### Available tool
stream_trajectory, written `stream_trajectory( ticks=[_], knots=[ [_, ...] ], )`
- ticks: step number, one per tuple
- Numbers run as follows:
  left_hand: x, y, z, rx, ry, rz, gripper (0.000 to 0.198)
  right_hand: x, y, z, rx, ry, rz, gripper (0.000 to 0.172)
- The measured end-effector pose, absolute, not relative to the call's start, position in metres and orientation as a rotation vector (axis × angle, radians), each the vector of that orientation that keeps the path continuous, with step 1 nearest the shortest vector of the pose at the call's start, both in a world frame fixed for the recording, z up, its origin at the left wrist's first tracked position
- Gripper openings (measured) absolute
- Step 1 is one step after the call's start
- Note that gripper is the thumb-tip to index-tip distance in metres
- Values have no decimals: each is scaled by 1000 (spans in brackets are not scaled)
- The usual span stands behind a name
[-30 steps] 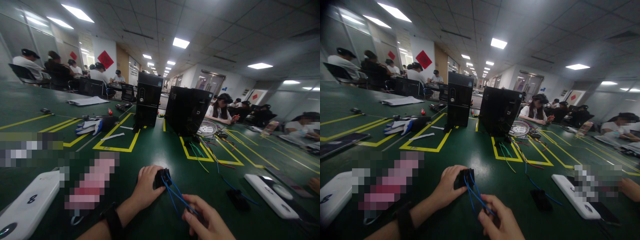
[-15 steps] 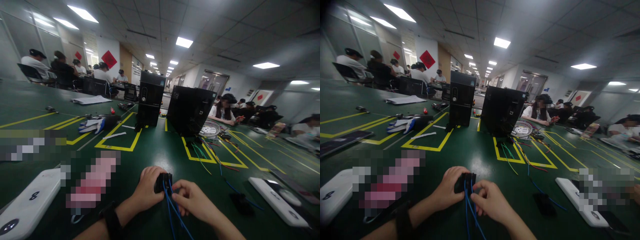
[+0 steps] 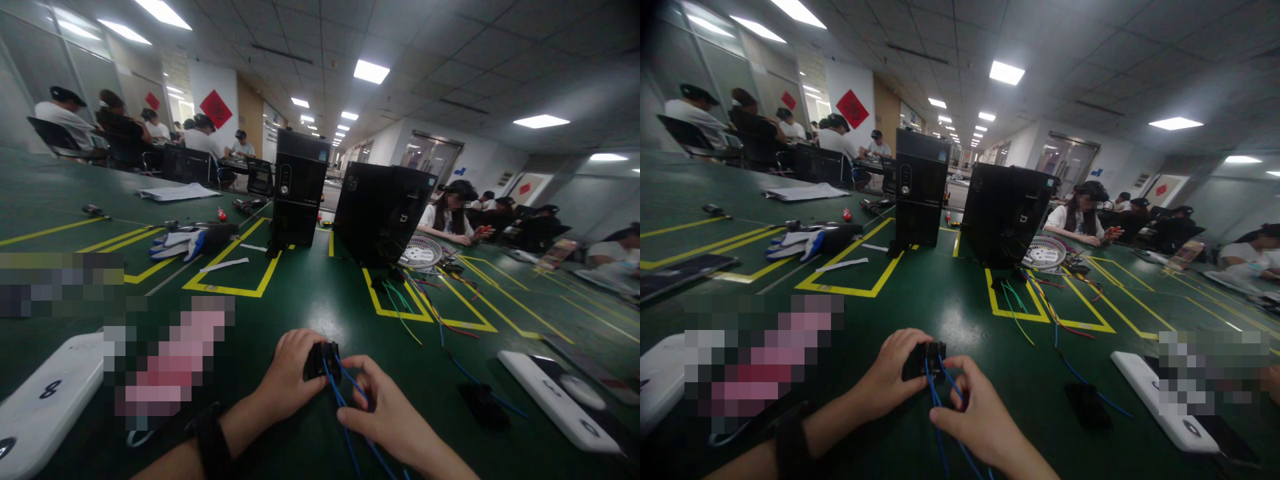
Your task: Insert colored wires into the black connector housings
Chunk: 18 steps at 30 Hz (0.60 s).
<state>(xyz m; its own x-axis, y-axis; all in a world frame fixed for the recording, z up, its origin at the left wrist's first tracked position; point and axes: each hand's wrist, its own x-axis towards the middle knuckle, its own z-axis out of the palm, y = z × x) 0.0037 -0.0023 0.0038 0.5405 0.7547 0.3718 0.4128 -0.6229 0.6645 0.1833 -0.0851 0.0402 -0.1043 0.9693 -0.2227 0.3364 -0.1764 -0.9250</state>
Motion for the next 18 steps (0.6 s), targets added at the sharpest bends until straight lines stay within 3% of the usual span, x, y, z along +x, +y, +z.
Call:
stream_trajectory(
  ticks=[3,10,18],
  knots=[
    [4,-2,4,2269,946,894,35,181,-89,39,-1556,-1556,1178,51],
    [3,-3,4,2256,927,913,37,181,-85,42,-1503,-1509,1278,43],
    [4,-4,2,2257,935,890,38,193,-78,41,-1739,-1558,878,26]
  ],
)
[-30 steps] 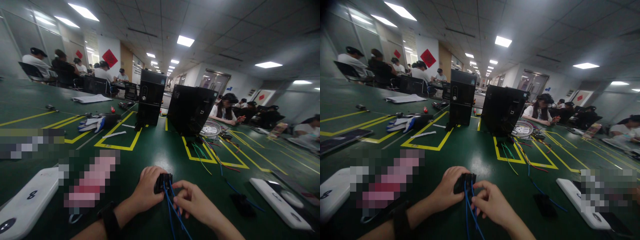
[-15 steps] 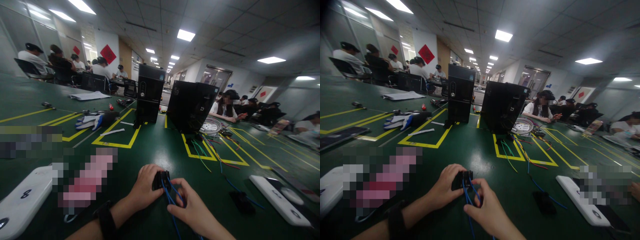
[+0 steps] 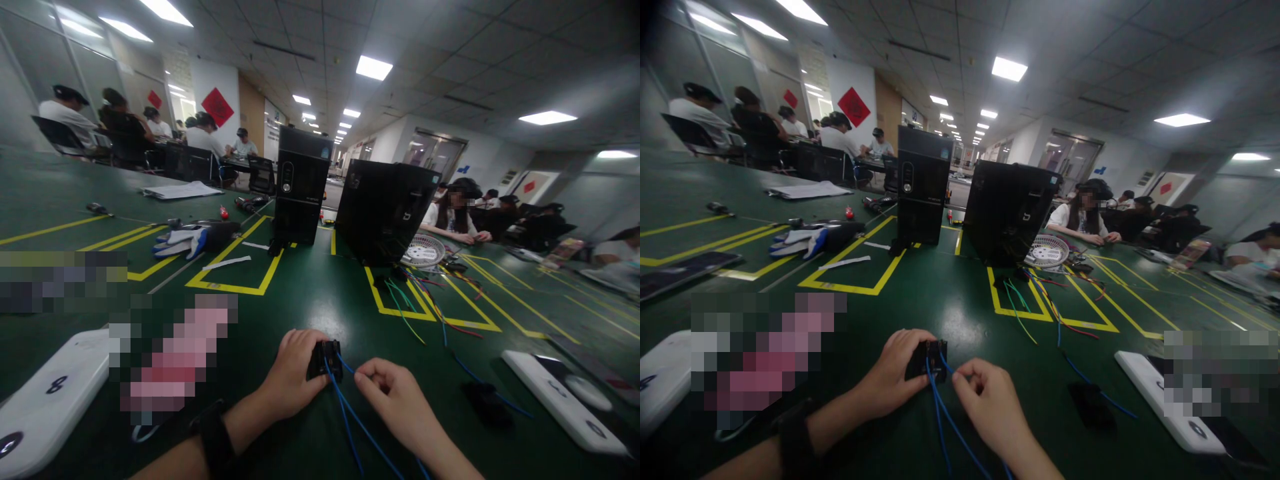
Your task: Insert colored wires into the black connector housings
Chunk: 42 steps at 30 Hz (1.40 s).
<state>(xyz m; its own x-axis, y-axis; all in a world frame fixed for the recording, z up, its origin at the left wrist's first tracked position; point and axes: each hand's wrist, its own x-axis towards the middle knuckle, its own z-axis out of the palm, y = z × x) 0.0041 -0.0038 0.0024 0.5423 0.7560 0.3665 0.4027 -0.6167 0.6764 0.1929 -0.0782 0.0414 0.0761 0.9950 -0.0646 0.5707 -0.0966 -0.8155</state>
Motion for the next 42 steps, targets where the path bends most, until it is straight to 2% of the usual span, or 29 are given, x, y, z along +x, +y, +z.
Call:
stream_trajectory(
  ticks=[9,16,21,30,35,42],
  knots=[
    [4,-5,9,2248,938,822,37,178,-84,39,-1603,-1469,1116,33],
    [5,-4,4,2236,956,873,37,197,-78,37,-1708,-1714,945,27],
    [5,-3,3,2236,916,876,36,206,-74,45,-1758,-1676,814,29],
    [5,-2,4,2252,907,874,36,184,-83,44,-1633,-1532,939,36],
    [5,-2,5,2264,898,850,36,182,-86,38,-1568,-1653,978,33],
    [3,-2,4,2251,934,885,37,197,-77,31,-1706,-1756,865,27]
  ],
)
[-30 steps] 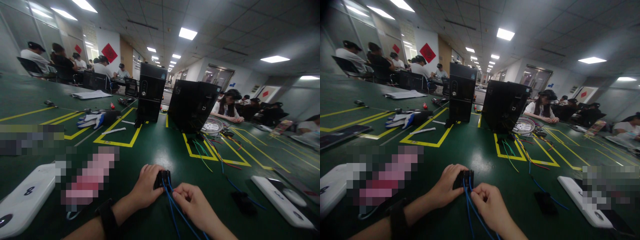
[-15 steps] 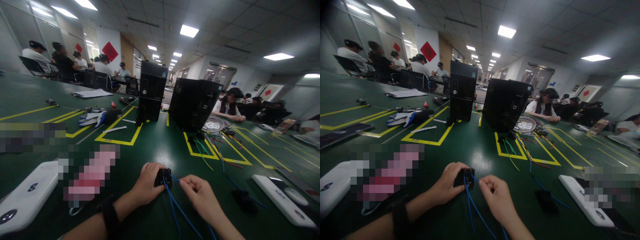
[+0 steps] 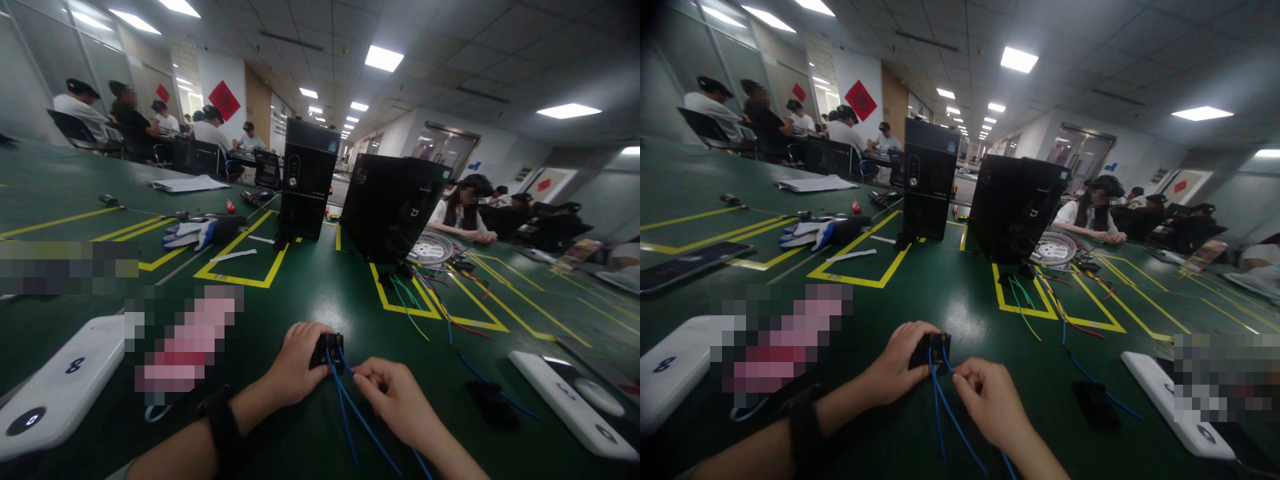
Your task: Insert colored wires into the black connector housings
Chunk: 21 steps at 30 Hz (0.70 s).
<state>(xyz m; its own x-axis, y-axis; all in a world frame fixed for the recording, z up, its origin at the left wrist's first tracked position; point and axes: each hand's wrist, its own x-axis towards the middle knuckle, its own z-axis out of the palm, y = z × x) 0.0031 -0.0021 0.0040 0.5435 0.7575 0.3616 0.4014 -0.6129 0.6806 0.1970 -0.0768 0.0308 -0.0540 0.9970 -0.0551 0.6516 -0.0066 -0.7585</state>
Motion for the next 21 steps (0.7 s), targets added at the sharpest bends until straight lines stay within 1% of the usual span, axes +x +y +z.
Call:
stream_trajectory(
  ticks=[6,12,17,21],
  knots=[
    [2,-2,3,2265,910,887,38,202,-76,42,-1717,-1599,823,31],
    [3,-2,4,2258,901,890,36,191,-80,42,-1657,-1530,910,35],
    [2,-2,4,2249,887,896,37,186,-81,36,-1579,-1595,973,32],
    [2,-2,3,2246,885,908,37,191,-81,30,-1606,-1704,948,28]
  ],
)
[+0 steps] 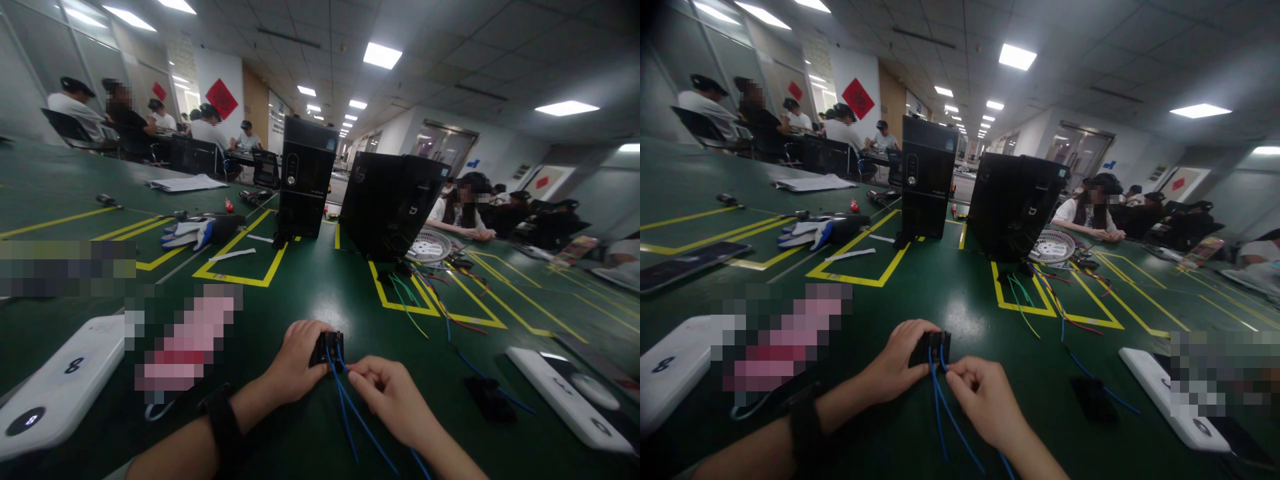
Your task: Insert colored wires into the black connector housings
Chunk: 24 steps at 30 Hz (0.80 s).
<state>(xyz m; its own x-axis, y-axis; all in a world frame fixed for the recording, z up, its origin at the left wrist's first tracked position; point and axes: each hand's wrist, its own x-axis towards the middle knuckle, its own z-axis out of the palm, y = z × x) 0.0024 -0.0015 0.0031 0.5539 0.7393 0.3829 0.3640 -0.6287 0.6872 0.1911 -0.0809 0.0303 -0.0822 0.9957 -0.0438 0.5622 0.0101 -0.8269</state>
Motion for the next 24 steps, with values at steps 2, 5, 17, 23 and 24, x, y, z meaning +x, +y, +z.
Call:
stream_trajectory(
  ticks=[2,5,17,23,24],
  knots=[
    [2,-1,2,2242,889,908,38,194,-80,28,-1653,-1735,911,26],
    [3,-1,2,2235,894,904,38,197,-77,28,-1699,-1730,888,25],
    [2,-2,2,2258,886,896,38,201,-76,42,-1652,-1518,939,33],
    [2,-1,2,2263,889,917,37,189,-79,34,-1577,-1588,968,32],
    [2,-1,2,2263,886,920,37,187,-80,33,-1571,-1601,975,31]
  ],
)
